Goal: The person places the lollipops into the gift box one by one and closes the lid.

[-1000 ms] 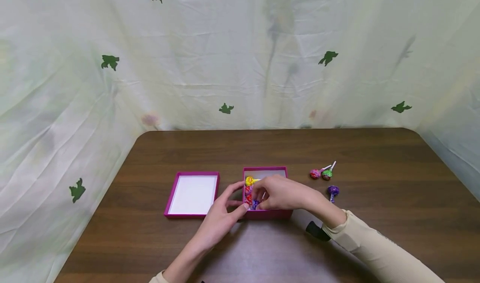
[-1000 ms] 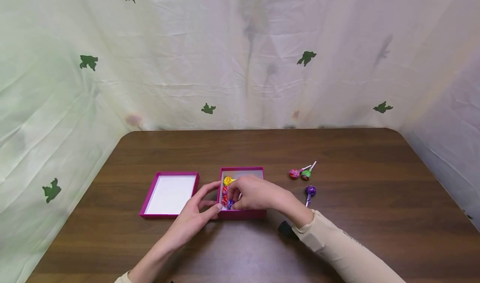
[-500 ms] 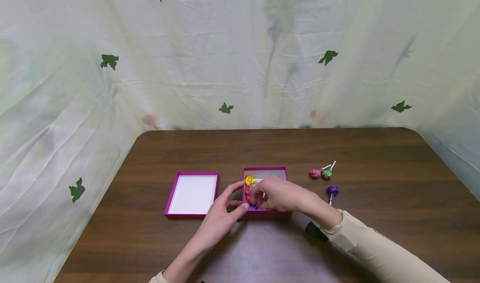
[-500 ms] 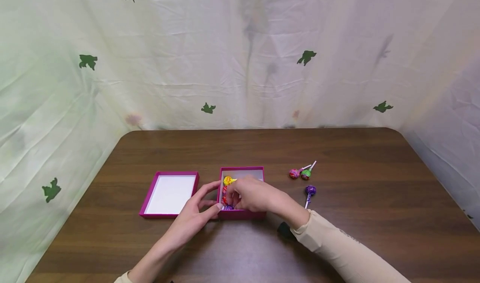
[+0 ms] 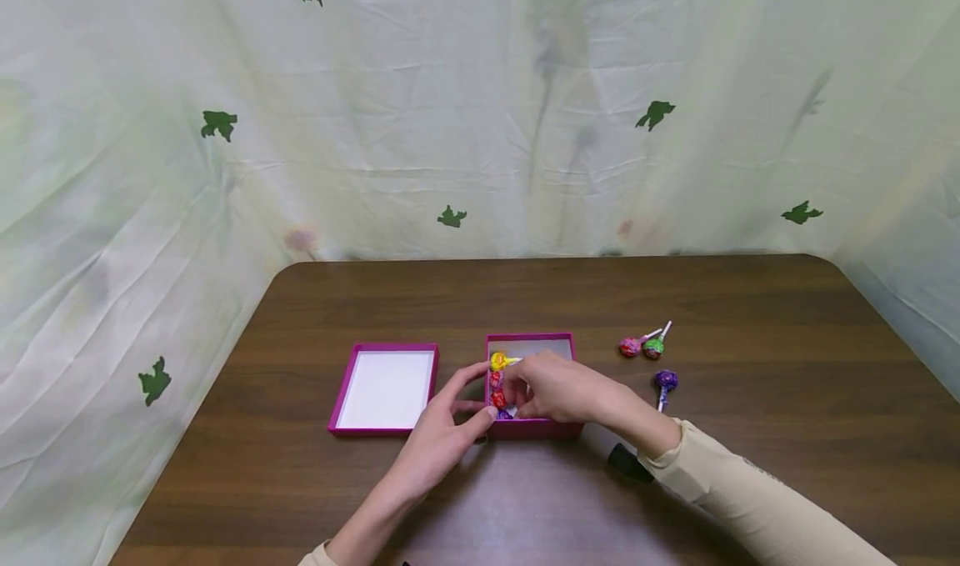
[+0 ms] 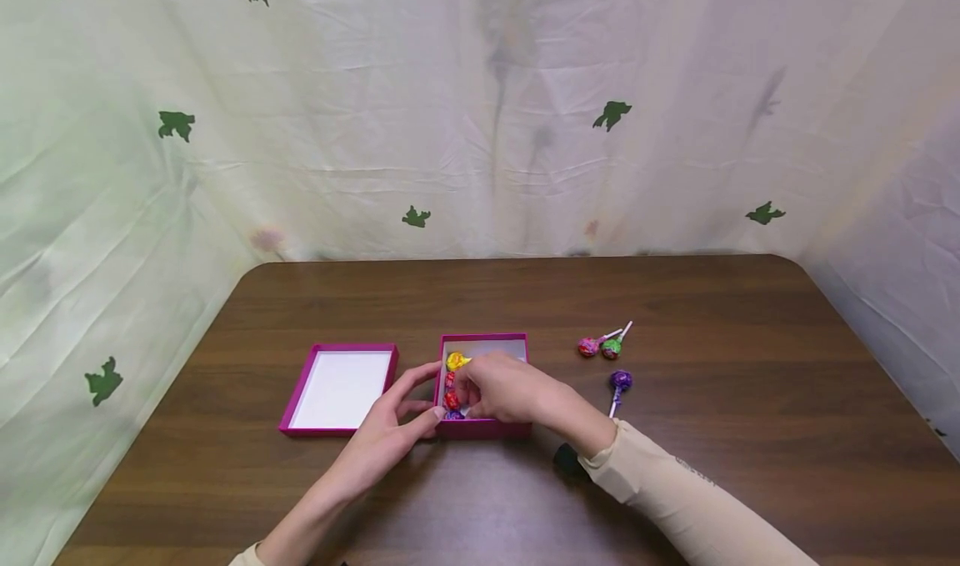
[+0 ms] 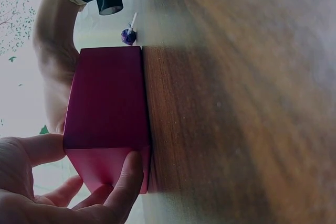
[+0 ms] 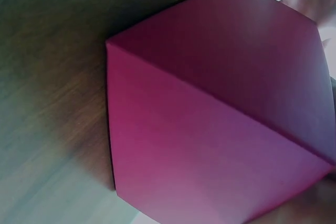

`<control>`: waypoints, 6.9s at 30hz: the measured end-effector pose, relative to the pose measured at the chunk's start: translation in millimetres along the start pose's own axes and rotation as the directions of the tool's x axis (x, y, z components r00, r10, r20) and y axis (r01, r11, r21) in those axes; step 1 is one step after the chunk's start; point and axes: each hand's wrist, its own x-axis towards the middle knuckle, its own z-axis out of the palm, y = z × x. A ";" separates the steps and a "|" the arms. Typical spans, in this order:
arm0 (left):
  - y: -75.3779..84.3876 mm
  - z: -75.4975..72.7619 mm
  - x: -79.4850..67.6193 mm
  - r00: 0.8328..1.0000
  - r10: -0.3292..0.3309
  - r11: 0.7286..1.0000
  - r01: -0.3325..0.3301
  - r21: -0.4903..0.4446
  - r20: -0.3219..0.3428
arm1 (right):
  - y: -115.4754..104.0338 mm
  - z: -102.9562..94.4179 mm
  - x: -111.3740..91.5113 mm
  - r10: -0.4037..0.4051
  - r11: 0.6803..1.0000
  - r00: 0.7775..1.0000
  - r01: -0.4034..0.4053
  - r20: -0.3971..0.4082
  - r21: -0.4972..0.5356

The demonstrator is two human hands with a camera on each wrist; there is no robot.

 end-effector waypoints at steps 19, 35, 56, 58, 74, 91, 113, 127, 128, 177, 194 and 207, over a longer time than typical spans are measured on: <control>0.2 1.7 -0.9 1.000 0.027 0.999 -0.027 -0.020 -0.006 | -1.2 -7.2 -19.0 -0.054 0.992 0.990 0.069 -0.132 0.109; -0.9 1.6 -0.2 1.000 0.008 0.999 -0.007 0.032 -0.026 | 0.1 -15.4 -85.3 -0.024 0.993 0.887 0.075 -0.460 0.093; 0.6 1.2 1.0 0.999 -0.038 0.998 0.039 0.042 -0.012 | 37.4 -16.9 -141.8 0.290 0.956 0.816 -0.223 -0.501 0.190; 0.5 1.5 1.1 0.999 -0.037 0.998 0.038 0.043 -0.016 | 41.4 -16.8 -145.2 0.304 0.953 0.803 -0.249 -0.513 0.176; 0.3 1.7 1.1 0.999 -0.045 0.998 0.046 0.040 -0.015 | 77.6 -19.4 -153.6 0.466 0.878 0.768 -0.462 -0.439 0.122; 0.5 2.0 0.2 0.999 -0.045 0.998 0.045 0.032 -0.013 | 94.1 -27.2 -153.5 0.493 0.870 0.799 -0.446 -0.344 0.211; 1.6 2.4 0.3 0.999 -0.036 0.999 0.036 0.024 -0.014 | 91.8 -24.1 -147.8 0.467 0.884 0.813 -0.440 -0.347 0.159; 0.2 2.4 -0.4 1.000 -0.028 0.999 0.029 0.021 -0.010 | 71.3 -18.8 -140.3 0.416 0.909 0.804 -0.375 -0.425 0.180; -0.1 2.5 -0.5 1.000 -0.025 1.000 0.025 0.018 -0.010 | 69.3 -18.3 -139.3 0.416 0.909 0.802 -0.374 -0.428 0.183; -0.6 1.2 0.9 0.999 -0.042 0.998 0.042 0.038 -0.004 | -15.3 -3.0 -70.0 0.181 0.942 0.738 0.060 -0.650 0.331; -1.6 1.5 1.2 1.000 -0.027 1.000 0.027 0.004 0.000 | -6.7 5.7 -42.6 0.226 0.916 0.788 0.027 -0.572 0.400; -1.9 0.3 1.4 1.000 -0.026 1.000 0.026 -0.015 0.003 | 11.6 -5.5 -24.2 0.089 0.984 0.909 -0.017 -0.408 0.176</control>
